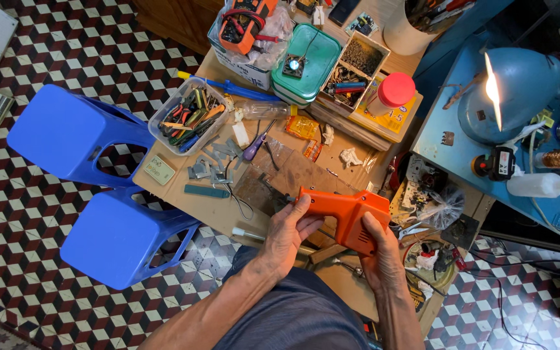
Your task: The person uses a cordless drill to remove screws from an orange handheld device, then manipulates wires and a metal hook inside the device. The person repeatedly opens and closes the device casing while working on the internal components.
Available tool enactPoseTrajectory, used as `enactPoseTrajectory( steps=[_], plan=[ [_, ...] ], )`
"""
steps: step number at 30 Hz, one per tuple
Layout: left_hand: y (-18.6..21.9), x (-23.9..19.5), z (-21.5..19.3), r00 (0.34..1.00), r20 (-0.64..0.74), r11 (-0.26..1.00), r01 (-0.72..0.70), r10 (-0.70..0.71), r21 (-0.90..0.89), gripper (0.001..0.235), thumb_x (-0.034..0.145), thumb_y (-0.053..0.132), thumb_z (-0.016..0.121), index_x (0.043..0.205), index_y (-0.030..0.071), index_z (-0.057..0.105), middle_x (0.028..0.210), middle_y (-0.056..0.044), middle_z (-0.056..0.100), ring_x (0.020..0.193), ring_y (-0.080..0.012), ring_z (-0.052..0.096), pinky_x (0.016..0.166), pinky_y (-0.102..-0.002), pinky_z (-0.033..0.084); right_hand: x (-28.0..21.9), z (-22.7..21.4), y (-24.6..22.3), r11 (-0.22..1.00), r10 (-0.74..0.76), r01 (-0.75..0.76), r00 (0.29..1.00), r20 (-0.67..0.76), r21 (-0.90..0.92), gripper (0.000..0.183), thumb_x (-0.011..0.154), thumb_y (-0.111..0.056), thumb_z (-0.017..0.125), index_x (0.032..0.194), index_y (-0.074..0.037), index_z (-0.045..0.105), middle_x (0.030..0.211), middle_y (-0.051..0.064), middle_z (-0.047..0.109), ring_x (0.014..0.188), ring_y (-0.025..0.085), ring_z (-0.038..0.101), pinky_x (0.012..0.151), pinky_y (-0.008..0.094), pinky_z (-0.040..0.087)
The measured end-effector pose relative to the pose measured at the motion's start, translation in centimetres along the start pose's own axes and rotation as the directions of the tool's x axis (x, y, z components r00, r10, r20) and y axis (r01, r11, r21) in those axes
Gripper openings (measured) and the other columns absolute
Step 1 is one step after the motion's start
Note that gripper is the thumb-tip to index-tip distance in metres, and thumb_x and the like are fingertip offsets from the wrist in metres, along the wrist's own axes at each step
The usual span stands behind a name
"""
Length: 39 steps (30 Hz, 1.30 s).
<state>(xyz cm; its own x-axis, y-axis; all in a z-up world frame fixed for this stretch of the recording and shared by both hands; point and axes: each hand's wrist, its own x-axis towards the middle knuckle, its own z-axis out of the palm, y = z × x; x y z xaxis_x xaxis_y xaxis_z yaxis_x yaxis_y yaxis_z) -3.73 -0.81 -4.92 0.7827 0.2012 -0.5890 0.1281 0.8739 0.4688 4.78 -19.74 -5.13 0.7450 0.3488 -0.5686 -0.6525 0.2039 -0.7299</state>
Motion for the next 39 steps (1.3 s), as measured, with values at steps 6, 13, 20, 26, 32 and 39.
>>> enactPoseTrajectory(
  steps=[6, 13, 20, 26, 32, 39],
  plan=[
    [-0.2, -0.5, 0.3, 1.0, -0.002, 0.992, -0.031, 0.031, -0.123, 0.055, 0.094, 0.04, 0.066, 0.133, 0.002, 0.056, 0.124, -0.01, 0.066, 0.119, -0.022, 0.065, 0.11, -0.039, 0.05, -0.1, 0.3, 0.3, 0.982, -0.017, 0.022, 0.999, -0.027, 0.189, 0.062, 0.091, -0.037, 0.072, 0.142, -0.006, 0.055, 0.128, 0.006, 0.064, 0.118, 0.018, 0.062, 0.104, 0.038, 0.05],
    [-0.4, -1.3, 1.6, 0.997, -0.015, 0.976, -0.08, 0.079, -0.205, 0.052, 0.096, 0.038, 0.065, 0.13, -0.001, 0.056, 0.129, -0.013, 0.064, 0.123, -0.0239, 0.063, 0.114, -0.04, 0.046, -1.8, 4.1, 1.6, 0.895, -0.17, 0.149, 0.985, 0.013, 0.42, 0.06, 0.09, -0.029, 0.073, 0.143, -0.011, 0.052, 0.14, 0.006, 0.061, 0.129, 0.021, 0.058, 0.117, 0.044, 0.043],
    [-0.6, -2.7, 2.6, 0.989, 0.084, 0.963, -0.097, 0.122, -0.252, 0.056, 0.096, 0.035, 0.065, 0.134, -0.005, 0.054, 0.134, -0.016, 0.063, 0.129, -0.0236, 0.06, 0.117, -0.039, 0.043, -0.7, 6.0, -1.2, 0.941, -0.222, 0.21, 0.975, 0.014, 0.265, 0.059, 0.089, -0.024, 0.075, 0.142, -0.009, 0.053, 0.135, 0.006, 0.064, 0.126, 0.022, 0.062, 0.11, 0.044, 0.051],
    [-0.9, -3.7, 1.9, 0.994, 0.094, 0.931, -0.009, 0.047, -0.364, 0.045, 0.094, 0.024, 0.067, 0.131, 0.0, 0.056, 0.132, -0.014, 0.064, 0.127, -0.0258, 0.061, 0.114, -0.041, 0.045, 0.7, 5.7, -2.5, 0.949, -0.222, 0.199, 0.972, 0.073, 0.244, 0.056, 0.089, -0.019, 0.074, 0.139, -0.006, 0.054, 0.131, 0.009, 0.066, 0.12, 0.024, 0.067, 0.103, 0.043, 0.056],
    [-1.3, -4.1, 1.1, 0.997, 0.063, 0.884, 0.065, -0.04, -0.463, 0.043, 0.09, 0.024, 0.071, 0.126, 0.005, 0.058, 0.123, -0.01, 0.066, 0.121, -0.0245, 0.061, 0.112, -0.043, 0.048, 1.7, 5.0, -2.3, 0.961, -0.201, 0.177, 0.974, 0.1, 0.211, 0.053, 0.089, -0.017, 0.071, 0.138, -0.005, 0.054, 0.129, 0.009, 0.067, 0.118, 0.024, 0.067, 0.102, 0.045, 0.057],
    [-1.2, -3.5, 0.4, 0.997, 0.039, 0.862, 0.074, -0.063, -0.502, 0.049, 0.09, 0.033, 0.074, 0.127, 0.005, 0.059, 0.12, -0.01, 0.065, 0.116, -0.0242, 0.062, 0.11, -0.042, 0.049, 2.9, 4.6, -2.1, 0.975, -0.173, 0.16, 0.982, 0.079, 0.157, 0.052, 0.089, -0.02, 0.071, 0.136, -0.004, 0.055, 0.126, 0.009, 0.068, 0.115, 0.024, 0.068, 0.099, 0.045, 0.059]
  ],
)
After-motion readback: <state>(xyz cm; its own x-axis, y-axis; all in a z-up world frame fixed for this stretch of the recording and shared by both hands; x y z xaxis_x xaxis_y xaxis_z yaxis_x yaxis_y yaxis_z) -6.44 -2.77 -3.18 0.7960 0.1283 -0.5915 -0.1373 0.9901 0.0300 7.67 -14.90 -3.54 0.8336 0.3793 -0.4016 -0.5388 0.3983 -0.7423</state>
